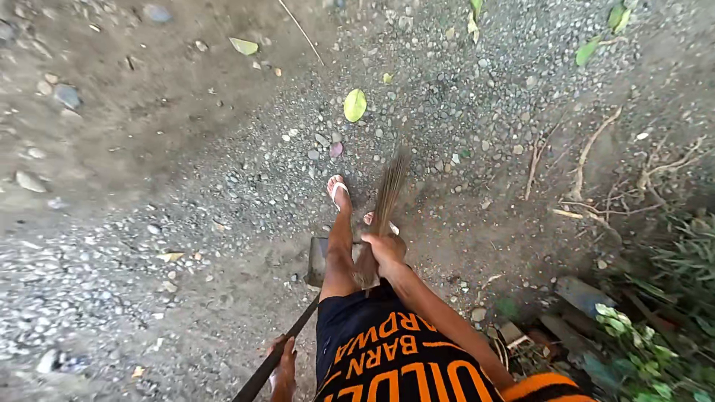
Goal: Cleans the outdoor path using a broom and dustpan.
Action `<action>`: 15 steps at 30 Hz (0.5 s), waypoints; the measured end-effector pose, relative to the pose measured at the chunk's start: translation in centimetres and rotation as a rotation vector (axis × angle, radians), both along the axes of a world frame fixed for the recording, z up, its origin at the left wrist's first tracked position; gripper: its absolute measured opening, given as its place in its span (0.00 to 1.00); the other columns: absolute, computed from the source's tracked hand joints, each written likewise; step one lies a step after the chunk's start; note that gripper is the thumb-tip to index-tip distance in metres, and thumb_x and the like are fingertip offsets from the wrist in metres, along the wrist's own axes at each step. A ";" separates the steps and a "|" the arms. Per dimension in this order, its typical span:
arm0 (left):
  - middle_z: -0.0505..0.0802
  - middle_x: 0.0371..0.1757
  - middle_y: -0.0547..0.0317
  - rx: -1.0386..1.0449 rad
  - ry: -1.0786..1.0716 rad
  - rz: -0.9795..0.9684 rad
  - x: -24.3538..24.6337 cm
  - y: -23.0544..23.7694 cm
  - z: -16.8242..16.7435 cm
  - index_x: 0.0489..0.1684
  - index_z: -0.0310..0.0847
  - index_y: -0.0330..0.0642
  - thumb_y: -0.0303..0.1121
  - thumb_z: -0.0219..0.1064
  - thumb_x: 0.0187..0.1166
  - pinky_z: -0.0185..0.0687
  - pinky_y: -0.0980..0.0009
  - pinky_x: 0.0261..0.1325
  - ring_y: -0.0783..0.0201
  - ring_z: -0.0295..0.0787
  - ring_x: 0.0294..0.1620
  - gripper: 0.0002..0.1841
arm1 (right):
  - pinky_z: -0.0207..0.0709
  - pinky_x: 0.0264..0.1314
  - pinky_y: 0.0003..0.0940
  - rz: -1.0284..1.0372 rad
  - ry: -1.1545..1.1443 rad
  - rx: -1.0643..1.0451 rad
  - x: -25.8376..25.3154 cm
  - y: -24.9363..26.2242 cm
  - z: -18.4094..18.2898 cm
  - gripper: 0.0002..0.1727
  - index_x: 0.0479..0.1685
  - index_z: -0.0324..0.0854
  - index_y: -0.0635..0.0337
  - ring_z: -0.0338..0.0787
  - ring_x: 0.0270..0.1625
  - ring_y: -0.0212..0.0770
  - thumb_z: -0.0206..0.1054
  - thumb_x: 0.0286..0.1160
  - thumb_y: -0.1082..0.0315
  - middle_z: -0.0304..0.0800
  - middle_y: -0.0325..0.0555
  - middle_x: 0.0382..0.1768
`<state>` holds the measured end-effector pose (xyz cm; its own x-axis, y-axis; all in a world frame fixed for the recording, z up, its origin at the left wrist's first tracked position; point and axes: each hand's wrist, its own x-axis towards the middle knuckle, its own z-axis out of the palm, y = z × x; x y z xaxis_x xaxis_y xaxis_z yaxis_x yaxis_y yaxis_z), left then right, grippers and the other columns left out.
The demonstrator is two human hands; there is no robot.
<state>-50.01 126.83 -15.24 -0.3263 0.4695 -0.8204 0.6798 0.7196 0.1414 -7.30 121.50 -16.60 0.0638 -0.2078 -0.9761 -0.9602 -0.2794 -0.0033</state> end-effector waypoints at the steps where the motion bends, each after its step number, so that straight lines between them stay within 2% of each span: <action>1: 0.85 0.63 0.43 0.004 0.003 0.006 0.4 0.4 0.0 0.72 0.74 0.36 0.28 0.70 0.79 0.82 0.50 0.53 0.54 0.81 0.55 0.23 | 0.85 0.45 0.49 -0.059 0.050 0.028 0.7 3.1 -1.1 0.20 0.60 0.80 0.65 0.89 0.42 0.49 0.73 0.74 0.63 0.89 0.57 0.44; 2: 0.85 0.62 0.44 0.003 0.009 0.011 1.1 0.9 0.2 0.71 0.74 0.36 0.27 0.69 0.79 0.81 0.51 0.53 0.55 0.81 0.54 0.22 | 0.85 0.45 0.48 -0.122 0.083 0.107 1.2 6.3 -2.9 0.21 0.62 0.78 0.63 0.88 0.43 0.48 0.72 0.75 0.61 0.88 0.56 0.45; 4: 0.83 0.64 0.42 -0.005 0.022 0.031 2.9 1.9 0.6 0.72 0.72 0.34 0.25 0.67 0.80 0.80 0.49 0.56 0.54 0.79 0.57 0.21 | 0.85 0.37 0.42 -0.134 0.063 0.339 2.8 12.8 -5.1 0.22 0.63 0.77 0.59 0.88 0.35 0.43 0.71 0.75 0.58 0.87 0.50 0.39; 6: 0.82 0.68 0.40 -0.010 0.020 0.046 2.9 2.1 0.5 0.74 0.72 0.34 0.25 0.67 0.80 0.79 0.47 0.60 0.53 0.78 0.60 0.23 | 0.88 0.34 0.41 -0.026 -0.041 0.552 4.9 18.1 -5.4 0.20 0.62 0.79 0.61 0.90 0.31 0.43 0.71 0.76 0.61 0.89 0.51 0.36; 8: 0.82 0.67 0.41 -0.006 0.021 0.044 2.3 2.4 0.8 0.73 0.72 0.34 0.25 0.67 0.80 0.79 0.47 0.58 0.53 0.78 0.59 0.22 | 0.89 0.38 0.46 0.175 -0.177 0.668 5.5 19.2 -3.8 0.28 0.72 0.76 0.57 0.92 0.35 0.48 0.75 0.72 0.63 0.91 0.56 0.43; 9: 0.82 0.67 0.40 -0.003 0.017 0.050 2.8 2.6 0.6 0.73 0.71 0.33 0.25 0.67 0.80 0.78 0.46 0.59 0.53 0.78 0.59 0.22 | 0.89 0.41 0.48 0.303 -0.253 0.673 5.4 18.2 -2.9 0.33 0.77 0.75 0.51 0.92 0.38 0.48 0.77 0.69 0.60 0.91 0.56 0.47; 11: 0.81 0.68 0.40 -0.011 0.008 0.054 3.3 2.4 0.8 0.74 0.71 0.33 0.25 0.66 0.80 0.78 0.45 0.59 0.52 0.77 0.61 0.23 | 0.90 0.49 0.51 0.403 -0.387 0.584 4.6 14.7 -1.0 0.37 0.78 0.74 0.52 0.94 0.46 0.48 0.80 0.63 0.60 0.92 0.55 0.51; 12: 0.82 0.67 0.40 -0.012 0.005 0.047 3.4 2.3 0.9 0.74 0.71 0.33 0.25 0.66 0.80 0.78 0.46 0.58 0.53 0.78 0.59 0.23 | 0.91 0.51 0.48 0.361 -0.405 0.496 3.8 12.5 -0.5 0.37 0.76 0.76 0.56 0.94 0.46 0.47 0.81 0.62 0.62 0.93 0.54 0.50; 13: 0.82 0.65 0.40 -0.005 -0.002 0.038 3.8 2.4 0.7 0.73 0.71 0.32 0.25 0.66 0.80 0.79 0.47 0.56 0.53 0.78 0.58 0.22 | 0.91 0.49 0.46 0.281 -0.398 0.388 3.4 10.6 -0.4 0.33 0.71 0.78 0.62 0.94 0.42 0.46 0.81 0.61 0.66 0.92 0.55 0.46; 15: 0.84 0.60 0.39 0.021 -0.017 0.022 4.0 2.2 0.1 0.70 0.73 0.30 0.23 0.67 0.79 0.80 0.51 0.50 0.54 0.78 0.53 0.21 | 0.90 0.43 0.44 0.170 -0.312 0.137 4.0 8.8 -1.1 0.26 0.62 0.77 0.68 0.93 0.38 0.47 0.78 0.67 0.67 0.90 0.56 0.40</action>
